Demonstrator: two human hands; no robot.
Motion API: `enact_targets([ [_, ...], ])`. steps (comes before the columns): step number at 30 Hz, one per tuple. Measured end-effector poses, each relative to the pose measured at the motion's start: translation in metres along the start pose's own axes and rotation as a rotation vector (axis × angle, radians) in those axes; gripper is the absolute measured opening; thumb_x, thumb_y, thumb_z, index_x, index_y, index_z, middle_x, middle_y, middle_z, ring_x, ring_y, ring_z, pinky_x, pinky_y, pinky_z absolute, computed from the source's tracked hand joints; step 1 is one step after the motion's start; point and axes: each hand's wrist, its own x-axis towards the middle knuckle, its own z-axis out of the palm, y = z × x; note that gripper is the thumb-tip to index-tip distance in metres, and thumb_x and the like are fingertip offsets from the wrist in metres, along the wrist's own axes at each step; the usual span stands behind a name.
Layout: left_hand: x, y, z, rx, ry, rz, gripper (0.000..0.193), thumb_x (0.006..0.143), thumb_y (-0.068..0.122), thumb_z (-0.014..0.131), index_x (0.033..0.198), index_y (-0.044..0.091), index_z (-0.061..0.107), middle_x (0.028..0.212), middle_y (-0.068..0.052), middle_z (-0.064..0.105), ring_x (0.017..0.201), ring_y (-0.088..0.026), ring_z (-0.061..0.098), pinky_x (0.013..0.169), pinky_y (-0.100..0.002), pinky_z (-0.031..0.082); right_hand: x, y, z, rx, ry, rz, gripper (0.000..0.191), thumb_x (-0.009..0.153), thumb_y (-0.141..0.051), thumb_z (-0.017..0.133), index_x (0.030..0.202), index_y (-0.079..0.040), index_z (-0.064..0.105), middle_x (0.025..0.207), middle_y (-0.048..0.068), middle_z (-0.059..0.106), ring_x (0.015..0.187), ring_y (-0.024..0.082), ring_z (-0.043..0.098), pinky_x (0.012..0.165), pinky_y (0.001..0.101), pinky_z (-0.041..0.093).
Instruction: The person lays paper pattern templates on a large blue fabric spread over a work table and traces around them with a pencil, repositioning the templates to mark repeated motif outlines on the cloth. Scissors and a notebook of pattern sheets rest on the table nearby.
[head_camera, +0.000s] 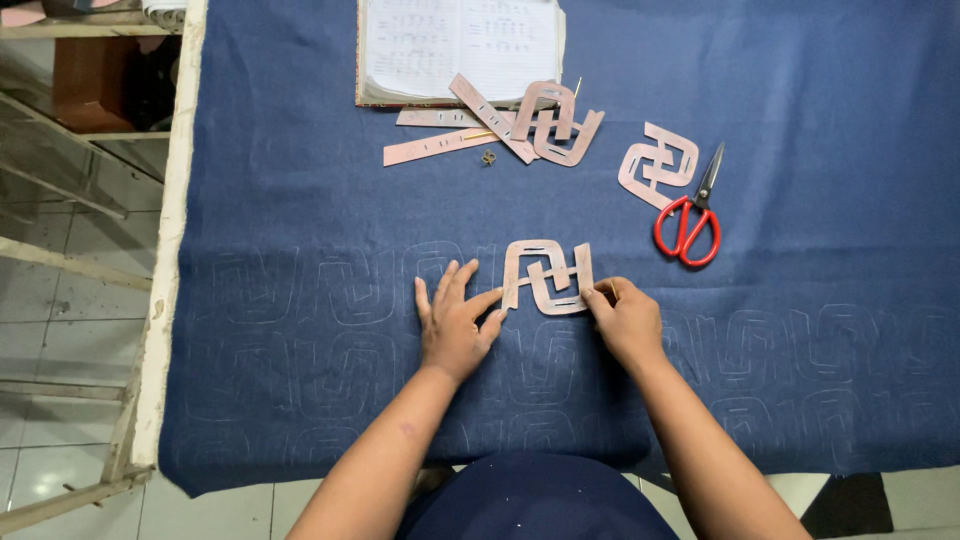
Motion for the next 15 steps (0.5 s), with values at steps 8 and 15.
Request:
enact_targets([
  [8, -0.002, 0.002, 0.000, 0.025, 0.018, 0.007, 0.031, 0.087, 0.036, 0.070, 0.115, 0.026, 0.078, 0.155, -0.007, 0.045, 0.151, -0.028, 0.028, 0.123, -0.062, -0.002, 0.005, 0.012, -0.004, -0.100, 0.002, -0.085, 0.032, 0.090, -0.033, 0.073, 0.119, -0.018, 0.076, 0.084, 0.010, 0.075, 0.074, 0.024, 0.070, 0.071, 0.0375, 0.055],
  [15, -0.001, 0.002, 0.004, 0.052, 0.068, 0.042, 0.031, 0.086, 0.034, 0.071, 0.116, 0.025, 0.078, 0.153, -0.007, 0.048, 0.150, -0.029, 0.032, 0.122, -0.063, 0.002, 0.012, 0.015, -0.018, -0.241, -0.064, -0.207, 0.039, 0.088, -0.036, 0.073, 0.126, -0.024, 0.073, 0.098, 0.007, 0.067, 0.091, 0.024, 0.069, 0.080, 0.0386, 0.054],
])
